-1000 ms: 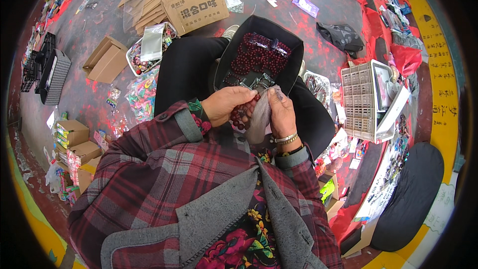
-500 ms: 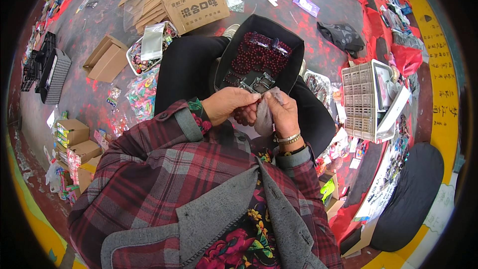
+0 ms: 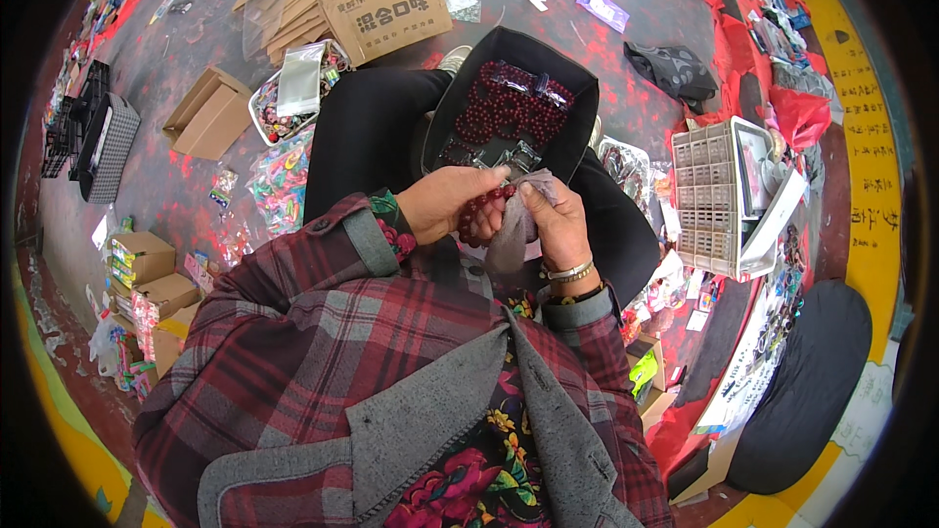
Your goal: The person sits on the floor and repeatedly picks up red beaded bracelets from a black tray, wipes them with a cloth, and places them into small clear plastic bags. The person then seals the bags and places them back into the tray.
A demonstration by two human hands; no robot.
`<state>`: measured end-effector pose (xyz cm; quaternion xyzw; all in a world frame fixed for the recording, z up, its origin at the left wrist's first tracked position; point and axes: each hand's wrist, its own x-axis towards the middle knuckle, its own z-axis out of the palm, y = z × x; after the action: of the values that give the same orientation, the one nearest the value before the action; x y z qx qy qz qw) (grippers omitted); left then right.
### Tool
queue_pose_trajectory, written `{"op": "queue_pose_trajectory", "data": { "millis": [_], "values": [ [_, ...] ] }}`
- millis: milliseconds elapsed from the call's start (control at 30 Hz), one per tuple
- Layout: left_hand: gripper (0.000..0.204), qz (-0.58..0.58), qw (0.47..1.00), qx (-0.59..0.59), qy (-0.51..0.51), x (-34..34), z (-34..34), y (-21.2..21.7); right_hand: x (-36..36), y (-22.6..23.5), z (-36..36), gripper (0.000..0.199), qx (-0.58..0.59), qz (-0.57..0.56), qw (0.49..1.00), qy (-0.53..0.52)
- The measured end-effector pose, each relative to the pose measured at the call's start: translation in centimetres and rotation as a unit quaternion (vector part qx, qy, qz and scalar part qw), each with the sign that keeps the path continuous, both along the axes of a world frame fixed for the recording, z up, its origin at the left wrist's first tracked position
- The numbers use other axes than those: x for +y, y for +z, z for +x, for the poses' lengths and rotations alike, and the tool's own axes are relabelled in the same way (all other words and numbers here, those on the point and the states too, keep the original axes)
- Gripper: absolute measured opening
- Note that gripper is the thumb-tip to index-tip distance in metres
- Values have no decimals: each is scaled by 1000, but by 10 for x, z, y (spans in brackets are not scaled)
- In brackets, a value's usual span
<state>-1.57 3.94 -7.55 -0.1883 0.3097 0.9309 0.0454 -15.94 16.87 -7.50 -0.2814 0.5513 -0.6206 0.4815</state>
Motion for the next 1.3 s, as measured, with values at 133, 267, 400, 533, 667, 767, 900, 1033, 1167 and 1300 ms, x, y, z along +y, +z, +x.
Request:
{"op": "queue_pose_trajectory", "data": {
  "millis": [133,267,400,533,667,767,900,1033,1167,1300],
  "values": [
    [27,-38,998,35,-20,3,1,-9,-2,-3,-2,18,-56,11,998,-9],
    [28,12,996,56,62,2,-1,-3,-3,1,1,21,-183,-26,983,-14],
    [28,12,995,58,77,3,0,3,-2,-2,7,19,-56,-40,998,-8],
    [27,-16,999,25,42,2,0,5,-2,11,7,13,-12,-37,999,10],
    [25,-58,998,6,-2,1,0,-4,0,-5,0,14,-52,-9,999,9],
    [24,-4,999,31,39,4,-1,-11,-4,-6,-1,13,-150,-14,989,-9],
    [23,41,993,66,91,0,0,-5,-4,0,3,11,-171,-9,984,-51],
    [25,36,995,31,85,2,-1,-1,-3,0,4,12,-98,-15,994,-46],
    [26,-44,999,6,21,1,-1,-3,-1,-2,1,12,-48,-2,999,-21],
    [26,-52,998,18,14,4,-2,-10,-2,1,-2,12,-132,7,991,-6]
  ]
}}
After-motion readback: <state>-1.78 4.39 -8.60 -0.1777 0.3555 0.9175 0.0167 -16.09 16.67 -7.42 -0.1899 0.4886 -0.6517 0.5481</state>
